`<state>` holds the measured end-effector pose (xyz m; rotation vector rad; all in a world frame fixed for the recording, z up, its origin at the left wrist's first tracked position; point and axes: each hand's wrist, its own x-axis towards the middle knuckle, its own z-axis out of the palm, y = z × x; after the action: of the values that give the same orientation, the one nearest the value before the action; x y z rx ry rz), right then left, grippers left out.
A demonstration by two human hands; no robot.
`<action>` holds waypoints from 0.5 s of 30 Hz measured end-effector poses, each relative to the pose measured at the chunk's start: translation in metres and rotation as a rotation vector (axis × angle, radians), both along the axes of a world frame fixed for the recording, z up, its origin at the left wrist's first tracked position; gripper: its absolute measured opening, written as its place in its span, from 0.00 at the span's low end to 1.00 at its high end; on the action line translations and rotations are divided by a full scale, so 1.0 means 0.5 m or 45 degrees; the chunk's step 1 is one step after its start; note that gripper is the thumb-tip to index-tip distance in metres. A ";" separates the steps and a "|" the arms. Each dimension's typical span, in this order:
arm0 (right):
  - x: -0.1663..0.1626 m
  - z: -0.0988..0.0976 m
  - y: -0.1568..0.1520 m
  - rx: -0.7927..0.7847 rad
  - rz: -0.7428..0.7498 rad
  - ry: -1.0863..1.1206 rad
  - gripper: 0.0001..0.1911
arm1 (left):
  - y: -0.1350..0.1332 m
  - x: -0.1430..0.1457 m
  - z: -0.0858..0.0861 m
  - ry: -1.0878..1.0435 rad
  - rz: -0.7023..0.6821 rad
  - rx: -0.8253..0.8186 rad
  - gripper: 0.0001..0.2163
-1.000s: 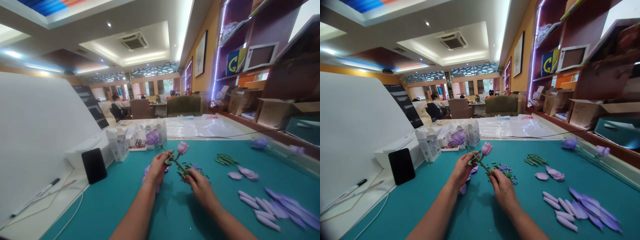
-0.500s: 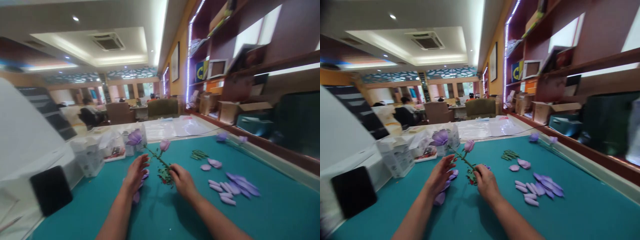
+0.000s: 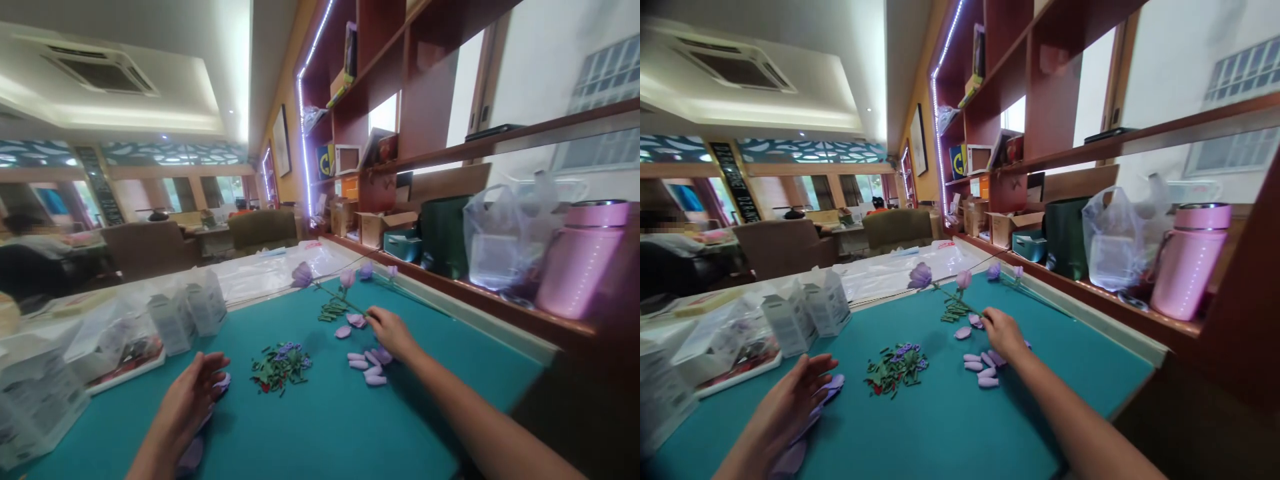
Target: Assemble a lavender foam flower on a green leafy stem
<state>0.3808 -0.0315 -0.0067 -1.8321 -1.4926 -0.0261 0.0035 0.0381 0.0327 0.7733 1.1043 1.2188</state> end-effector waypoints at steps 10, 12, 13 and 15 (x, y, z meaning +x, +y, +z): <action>0.214 -0.057 -0.038 -0.316 -0.447 -0.108 0.09 | 0.016 -0.052 -0.054 0.203 -0.071 -0.091 0.10; 0.234 -0.063 -0.035 -0.378 -0.471 -0.115 0.11 | 0.018 -0.065 -0.059 0.187 -0.083 -0.129 0.12; 0.242 -0.066 -0.032 -0.405 -0.480 -0.117 0.12 | 0.020 -0.069 -0.062 0.182 -0.082 -0.137 0.11; 0.255 -0.069 -0.026 -0.448 -0.491 -0.121 0.12 | 0.025 -0.073 -0.070 0.177 -0.039 -0.136 0.09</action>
<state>0.5081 -0.0447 -0.0414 -2.4130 -1.2412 -0.0392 -0.0331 0.0507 -0.0022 0.7995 1.2561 1.0843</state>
